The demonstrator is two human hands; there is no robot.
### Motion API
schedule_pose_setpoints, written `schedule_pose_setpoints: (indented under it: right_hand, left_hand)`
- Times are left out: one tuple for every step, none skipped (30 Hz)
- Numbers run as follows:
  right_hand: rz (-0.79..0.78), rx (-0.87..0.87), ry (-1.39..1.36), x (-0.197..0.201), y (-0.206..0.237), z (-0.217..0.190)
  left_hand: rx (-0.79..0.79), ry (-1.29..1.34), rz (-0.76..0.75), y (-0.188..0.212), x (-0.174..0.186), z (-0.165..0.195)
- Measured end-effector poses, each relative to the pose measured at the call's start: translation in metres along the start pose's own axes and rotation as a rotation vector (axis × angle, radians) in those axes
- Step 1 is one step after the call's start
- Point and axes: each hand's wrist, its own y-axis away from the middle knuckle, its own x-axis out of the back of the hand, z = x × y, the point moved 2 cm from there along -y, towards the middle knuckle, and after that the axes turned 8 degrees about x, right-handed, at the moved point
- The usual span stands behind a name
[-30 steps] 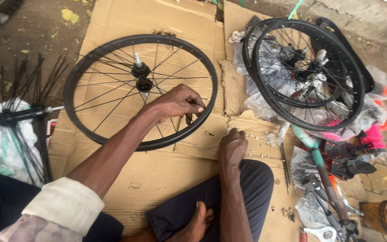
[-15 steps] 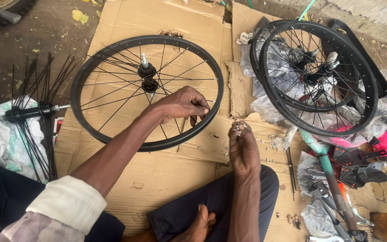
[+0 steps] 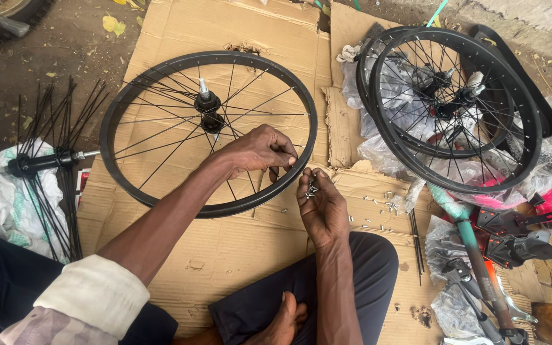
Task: The person sits on a cardboard sheet and assembles a bicycle wheel by inserting spokes and tightening nipples. The person handles spokes, nipples, and the wheel rim, working methodically around the wheel.
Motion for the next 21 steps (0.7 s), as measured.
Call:
schedule_pose_setpoints:
  right_hand:
    - [0.007, 0.017, 0.034, -0.002, 0.001, 0.0]
    - [0.014, 0.033, 0.068, -0.004, 0.002, 0.001]
    - [-0.005, 0.1, 0.173, -0.008, 0.003, 0.001]
    - [-0.023, 0.168, 0.277, -0.011, 0.004, 0.002]
    - [-0.041, 0.236, 0.381, -0.015, 0.005, 0.001]
    - [-0.033, 0.256, 0.413, -0.018, 0.006, 0.002]
    - [-0.026, 0.278, 0.443, -0.021, 0.007, 0.001]
    - [-0.019, 0.302, 0.472, -0.024, 0.008, 0.001]
    - [-0.01, 0.318, 0.503, -0.026, 0.008, 0.0]
    - [-0.001, 0.333, 0.535, -0.028, 0.009, 0.0]
    - [0.008, 0.348, 0.568, -0.029, 0.01, -0.001]
    - [-0.004, 0.374, 0.635, -0.031, 0.01, -0.001]
    - [-0.017, 0.399, 0.702, -0.034, 0.009, -0.001]
    - [-0.03, 0.425, 0.768, -0.036, 0.008, -0.002]
    - [-0.048, 0.442, 0.805, -0.038, 0.007, -0.003]
    - [-0.065, 0.46, 0.843, -0.04, 0.006, -0.004]
    - [-0.082, 0.477, 0.882, -0.042, 0.006, -0.005]
    - [-0.087, 0.478, 0.925, -0.043, 0.007, -0.007]
    - [-0.093, 0.478, 0.967, -0.044, 0.009, -0.008]
    - [-0.098, 0.476, 1.011, -0.044, 0.011, -0.008]
    - [-0.104, 0.492, 1.048, -0.045, 0.014, -0.007]
  left_hand:
    - [0.007, -0.004, 0.007, 0.0, 0.0, 0.0]
    - [0.0, 0.008, -0.001, 0.001, 0.0, 0.0]
    - [-0.009, 0.019, -0.009, 0.001, -0.001, 0.0]
    - [-0.018, 0.029, -0.017, 0.001, 0.0, 0.001]
    - [-0.017, 0.006, -0.007, 0.001, 0.0, 0.0]
    - [-0.015, -0.016, 0.002, 0.001, 0.0, 0.0]
    - [-0.015, -0.041, 0.011, 0.001, 0.001, -0.001]
    - [-0.025, -0.033, -0.002, 0.001, 0.001, -0.001]
    - [-0.034, -0.025, -0.015, 0.001, 0.001, -0.002]
    - [-0.042, -0.015, -0.028, 0.001, 0.001, -0.003]
    - [-0.043, -0.023, -0.021, 0.001, 0.001, -0.003]
    - [-0.042, -0.031, -0.015, 0.0, 0.0, -0.003]
    - [-0.041, -0.04, -0.007, 0.0, 0.0, -0.003]
    - [-0.041, -0.033, -0.007, 0.0, -0.001, -0.003]
    - [-0.043, -0.029, -0.006, 0.0, -0.001, -0.003]
    - [-0.045, -0.023, -0.007, 0.0, -0.002, -0.003]
    - [-0.043, -0.029, -0.005, 0.0, -0.002, -0.002]
    - [-0.043, -0.036, -0.002, 0.0, -0.002, -0.002]
    - [-0.042, -0.043, 0.001, 0.0, -0.001, -0.002]
    - [-0.04, -0.041, 0.001, 0.001, -0.001, -0.002]
    - [-0.037, -0.038, -0.001, 0.001, -0.001, -0.003]
